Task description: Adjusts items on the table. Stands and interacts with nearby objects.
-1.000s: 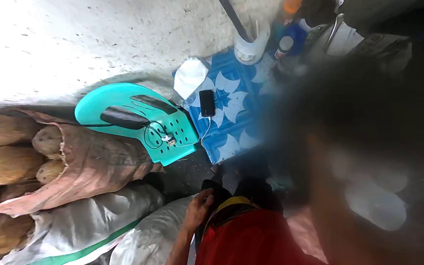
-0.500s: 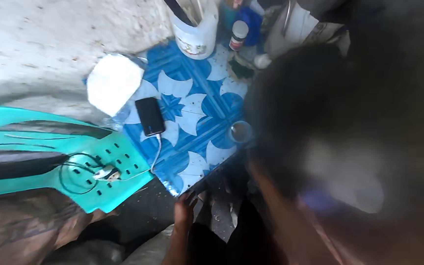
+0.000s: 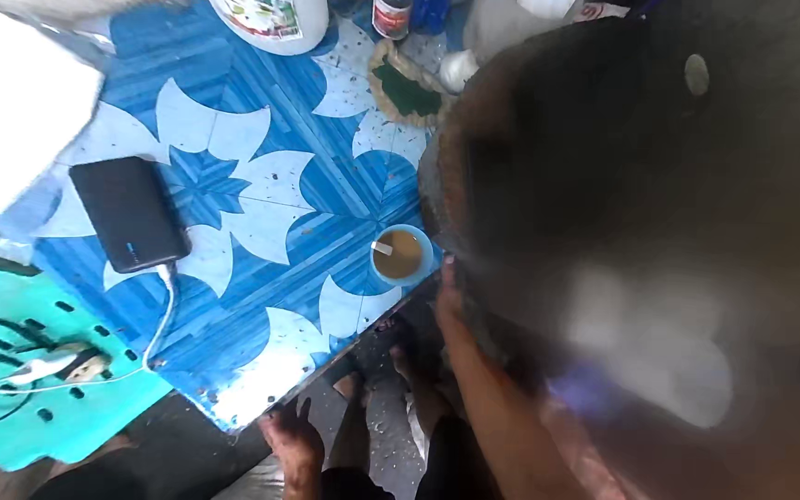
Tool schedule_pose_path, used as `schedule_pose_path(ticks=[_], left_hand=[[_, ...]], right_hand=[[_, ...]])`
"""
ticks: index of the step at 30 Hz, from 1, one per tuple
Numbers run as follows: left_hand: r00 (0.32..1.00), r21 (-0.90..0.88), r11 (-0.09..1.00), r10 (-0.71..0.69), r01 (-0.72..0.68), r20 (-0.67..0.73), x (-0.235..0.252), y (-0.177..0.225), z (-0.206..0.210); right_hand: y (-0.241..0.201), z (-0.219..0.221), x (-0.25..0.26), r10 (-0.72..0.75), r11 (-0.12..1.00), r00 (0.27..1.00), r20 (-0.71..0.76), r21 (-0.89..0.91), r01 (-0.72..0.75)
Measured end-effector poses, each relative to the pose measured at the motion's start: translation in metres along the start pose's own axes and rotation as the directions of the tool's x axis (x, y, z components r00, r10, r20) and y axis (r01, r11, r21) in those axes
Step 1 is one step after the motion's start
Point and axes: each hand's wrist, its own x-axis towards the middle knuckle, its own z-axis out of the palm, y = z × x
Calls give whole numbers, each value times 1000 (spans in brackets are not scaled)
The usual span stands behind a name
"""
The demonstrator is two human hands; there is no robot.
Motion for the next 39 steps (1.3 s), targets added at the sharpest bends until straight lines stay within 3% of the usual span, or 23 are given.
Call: schedule_pose_path(ticks=[4, 11, 21, 24, 26, 28, 29, 32, 34, 37, 39], left_hand=[[999, 85, 996, 10, -7, -33, 4, -3, -5], [999, 69, 998, -2, 4, -33, -8, 4, 9], [996, 110, 991, -84, 79, 38, -92, -48, -41], [977, 244, 968, -113, 66, 180, -90, -35, -62], [972, 307, 951, -96, 26, 216, -80, -18, -79], [992, 337, 938, 48, -85, 116, -68, 11, -93], [988, 360, 920, 149, -155, 44, -61, 33, -93], [904, 525, 765, 427, -372, 18, -38, 106, -76], [802, 592, 581, 560, -558, 206, -20, 146, -43], [649, 537, 378, 553, -754, 523, 10, 186, 37], [576, 526, 259, 524, -810, 628, 37, 192, 87]], right_hand=[[15, -2, -7, -63, 998, 998, 21, 2, 63], [9, -22, -6, 3, 989, 999, 45, -148, 4], [22, -117, -68, 125, 945, 992, 18, -308, -113], [16, -130, -74, 192, 936, 979, 64, -312, -163], [-8, -139, -93, 270, 872, 952, 148, -456, -177], [-38, -154, -118, 263, 798, 923, 282, -601, -44], [-52, -163, -131, 194, 787, 915, 354, -614, 70], [-90, -194, -161, -186, 642, 891, 413, -635, 429], [-114, -214, -158, -323, 461, 869, 375, -740, 490], [-138, -243, -122, -265, 229, 909, 323, -894, 384], [-141, -257, -93, -185, 140, 922, 339, -920, 366]])
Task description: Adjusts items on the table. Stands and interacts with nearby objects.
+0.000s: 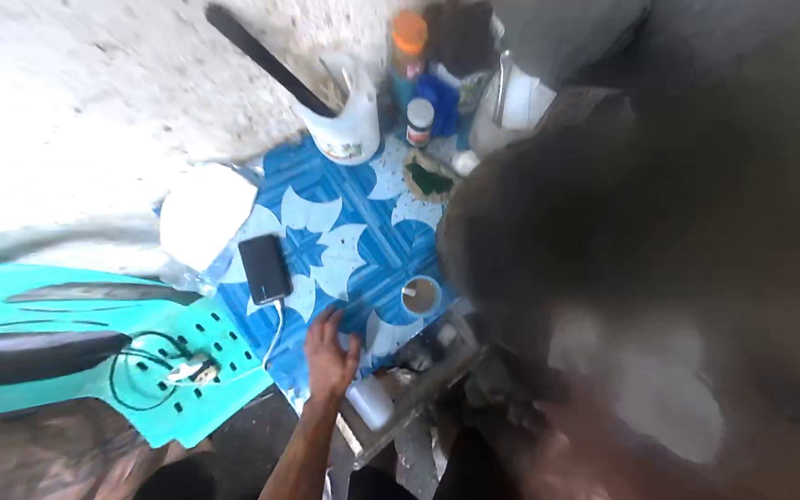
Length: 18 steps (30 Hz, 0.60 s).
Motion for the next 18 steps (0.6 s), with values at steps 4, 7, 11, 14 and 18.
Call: schedule_pose_path(ticks=[4, 7, 11, 14, 18], left_hand=[[999, 261, 965, 40, -33, -22, 52, -4, 52], [999, 383, 924, 6, 13, -50, 56, -1, 64], [997, 419, 908, 16, 14, -70, 56, -1, 63], [996, 411, 912, 26, 10, -82, 56, 0, 63], [996, 417, 909, 30, 9, -88, 55, 0, 64]], right_hand=[[34, -7, 38, -145, 985, 989, 32, -94, 147], [48, -27, 52, -226, 970, 973, 46, -78, 229], [53, -33, 53, -285, 957, 957, 48, -36, 287], [46, -23, 49, -242, 969, 970, -20, -46, 241], [38, -18, 64, -176, 977, 983, 49, -111, 181]])
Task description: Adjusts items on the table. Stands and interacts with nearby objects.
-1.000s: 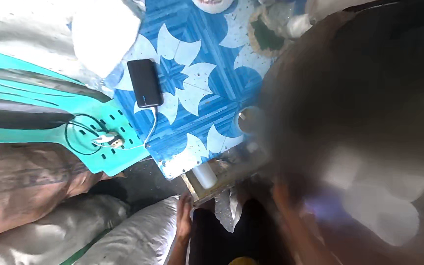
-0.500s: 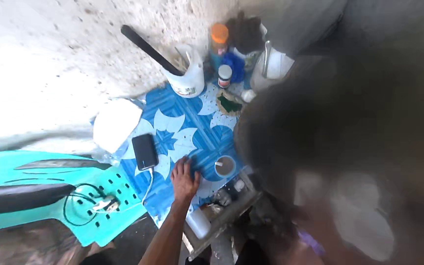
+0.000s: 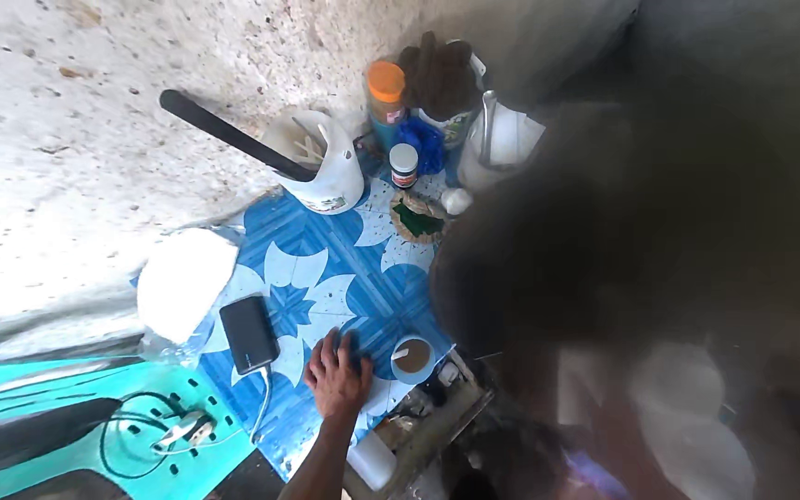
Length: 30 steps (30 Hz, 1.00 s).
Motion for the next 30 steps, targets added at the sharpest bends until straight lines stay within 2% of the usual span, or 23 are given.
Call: schedule_pose_path(ticks=[4, 8, 11, 13, 15, 18, 20, 23, 24, 25, 26, 27, 29, 30], left_hand=[[1000, 0, 1000, 0, 0, -11, 0, 0, 0], [1000, 1, 1000, -1, 1, -6, -1, 1, -1], [1000, -2, 1000, -2, 2, -14, 0, 1, -1], [1000, -9, 1000, -6, 6, -12, 0, 2, -2], [1000, -9, 1000, -10, 10, -11, -1, 1, -1], [1000, -10, 1000, -22, 22, -1, -1, 1, 0], [1000, -4, 1000, -25, 25, 0, 1, 1, -1], [999, -3, 1000, -26, 26, 19, -1, 0, -1], [999, -4, 1000, -24, 24, 25, -1, 0, -1], [999, -11, 1000, -20, 20, 30, -1, 0, -2], [999, -13, 1000, -19, 19, 29, 0, 0, -2], [1000, -10, 1000, -17, 17, 26, 0, -1, -1], [1000, 0, 1000, -16, 16, 17, -1, -1, -1], [1000, 4, 1000, -15, 15, 11, -1, -1, 0]], right_hand=[[10, -10, -1, -86, 996, 996, 32, 31, 85], [27, -20, -8, -197, 971, 980, 19, 144, 193], [32, -31, -13, -219, 955, 971, -100, 184, 234], [28, -50, -17, -115, 946, 978, -176, 281, 161], [12, -90, -17, 98, 912, 976, -194, 410, -10], [17, -146, -6, 310, 863, 900, -306, 488, -131], [29, -194, 29, 309, 838, 878, -367, 541, -68], [75, -240, 126, 77, 877, 855, -513, 443, 187], [91, -247, 167, 5, 889, 854, -520, 393, 234], [89, -255, 207, -31, 902, 857, -514, 354, 245], [70, -267, 244, -61, 906, 866, -496, 336, 257], [29, -284, 269, -49, 911, 889, -456, 344, 226], [-78, -322, 289, 82, 888, 957, -279, 456, 56], [-102, -328, 300, 55, 881, 969, -242, 468, 67]])
